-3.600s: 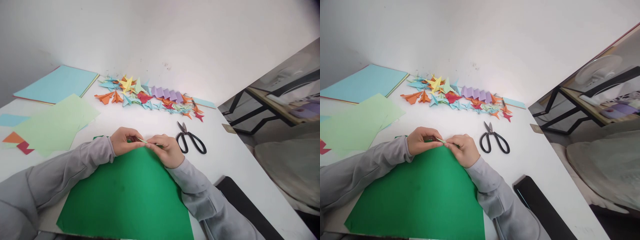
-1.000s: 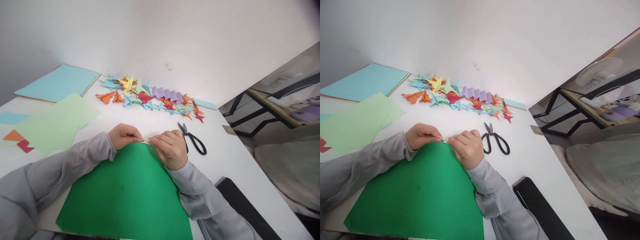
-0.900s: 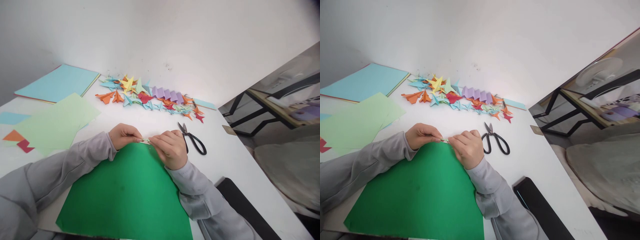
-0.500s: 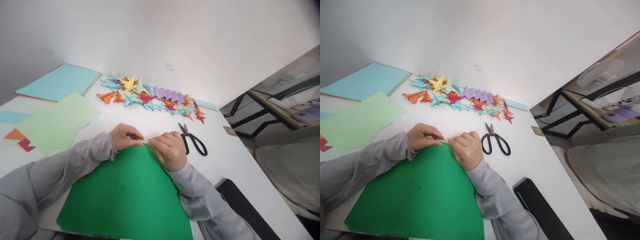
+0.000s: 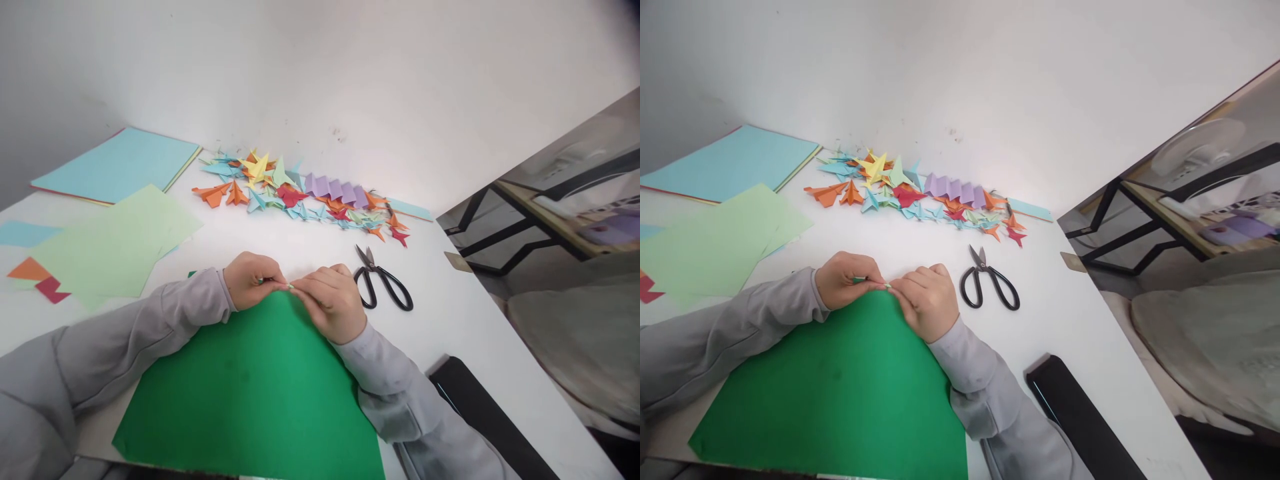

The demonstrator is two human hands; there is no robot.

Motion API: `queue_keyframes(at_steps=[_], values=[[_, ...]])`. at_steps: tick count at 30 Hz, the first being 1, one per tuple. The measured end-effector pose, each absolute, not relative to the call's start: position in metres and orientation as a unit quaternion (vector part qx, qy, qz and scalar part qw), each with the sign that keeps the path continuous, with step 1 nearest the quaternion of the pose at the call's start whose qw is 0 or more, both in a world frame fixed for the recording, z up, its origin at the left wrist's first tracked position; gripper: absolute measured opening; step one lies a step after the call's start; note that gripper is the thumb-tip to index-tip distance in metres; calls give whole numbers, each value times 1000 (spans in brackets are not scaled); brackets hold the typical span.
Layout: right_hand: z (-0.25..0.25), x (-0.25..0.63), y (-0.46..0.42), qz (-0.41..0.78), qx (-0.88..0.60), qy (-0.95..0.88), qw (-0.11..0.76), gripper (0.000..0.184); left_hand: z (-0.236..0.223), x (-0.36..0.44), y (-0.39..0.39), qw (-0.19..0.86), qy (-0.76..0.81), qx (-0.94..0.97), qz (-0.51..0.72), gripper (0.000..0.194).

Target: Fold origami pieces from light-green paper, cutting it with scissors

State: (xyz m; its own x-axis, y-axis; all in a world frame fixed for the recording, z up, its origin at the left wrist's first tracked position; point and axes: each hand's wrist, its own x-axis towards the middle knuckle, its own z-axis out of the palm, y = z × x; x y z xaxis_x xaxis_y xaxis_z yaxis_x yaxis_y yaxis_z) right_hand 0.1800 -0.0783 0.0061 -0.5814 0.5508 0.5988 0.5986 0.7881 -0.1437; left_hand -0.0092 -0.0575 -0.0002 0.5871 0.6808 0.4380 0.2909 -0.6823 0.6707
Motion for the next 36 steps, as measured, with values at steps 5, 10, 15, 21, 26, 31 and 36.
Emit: queue_keyframes(at_steps=[5,10,15,21,26,31,36], values=[[3,180,-77,23,-339,-881,330,17,1,-7,-58,320,310,819,361,15],[1,177,-79,105,-374,-861,329,18,0,-6,-59,341,316,803,373,15],[4,173,-81,227,-423,-811,334,12,1,-5,-59,369,342,781,369,15],[5,172,-86,230,-458,-790,335,14,1,-5,-59,411,352,756,367,14],[3,174,-84,217,-462,-786,348,12,1,-6,-59,404,349,755,382,13],[2,175,-83,225,-416,-795,378,8,4,-5,-61,420,354,740,388,12],[1,175,-84,194,-387,-811,393,9,5,-2,-64,472,347,699,410,13]])
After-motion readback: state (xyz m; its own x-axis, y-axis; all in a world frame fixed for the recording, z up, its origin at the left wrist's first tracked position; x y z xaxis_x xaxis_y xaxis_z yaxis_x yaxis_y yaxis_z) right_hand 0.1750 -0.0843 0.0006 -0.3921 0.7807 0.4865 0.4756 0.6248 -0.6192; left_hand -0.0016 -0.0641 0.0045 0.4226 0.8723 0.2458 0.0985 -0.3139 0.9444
